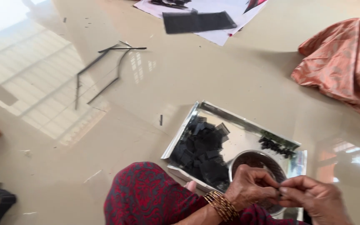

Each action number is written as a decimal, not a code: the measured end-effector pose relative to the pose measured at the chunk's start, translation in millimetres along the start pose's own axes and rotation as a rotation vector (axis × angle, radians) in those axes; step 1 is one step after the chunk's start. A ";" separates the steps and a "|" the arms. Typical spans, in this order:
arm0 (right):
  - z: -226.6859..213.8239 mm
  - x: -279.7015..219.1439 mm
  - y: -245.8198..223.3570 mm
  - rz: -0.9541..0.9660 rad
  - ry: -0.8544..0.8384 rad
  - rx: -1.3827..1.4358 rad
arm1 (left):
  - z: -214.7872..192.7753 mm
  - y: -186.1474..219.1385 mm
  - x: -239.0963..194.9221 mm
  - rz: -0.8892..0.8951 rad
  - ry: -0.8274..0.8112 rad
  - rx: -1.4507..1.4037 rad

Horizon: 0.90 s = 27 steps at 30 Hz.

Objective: Manual rolling of beedis by placing tobacco on tendu leaves, rolling them, and tying them with thread.

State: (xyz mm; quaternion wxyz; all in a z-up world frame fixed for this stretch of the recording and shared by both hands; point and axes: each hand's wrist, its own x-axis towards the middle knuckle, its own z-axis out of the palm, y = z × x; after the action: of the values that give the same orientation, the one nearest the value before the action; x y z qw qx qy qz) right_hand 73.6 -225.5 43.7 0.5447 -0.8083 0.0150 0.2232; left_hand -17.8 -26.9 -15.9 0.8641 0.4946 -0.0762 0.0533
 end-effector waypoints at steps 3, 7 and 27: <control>8.1 -16.3 -7.0 -0.125 -0.105 -0.088 | -5.8 -8.8 -1.4 -0.091 -0.028 -0.149; 20.5 -51.4 -38.3 -0.709 -0.151 -0.891 | -16.8 3.5 4.3 -0.248 -0.042 -0.348; 22.5 -46.2 5.4 -1.320 -0.687 -1.921 | -33.2 -29.3 7.7 -0.497 -0.363 -0.348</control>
State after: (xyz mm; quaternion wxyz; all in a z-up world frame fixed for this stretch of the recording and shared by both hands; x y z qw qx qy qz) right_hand 22.8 -217.9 49.5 -0.2915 -0.6338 -0.7160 0.0256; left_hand -2.7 -12.9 -55.9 0.8944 0.3448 -0.1137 -0.2611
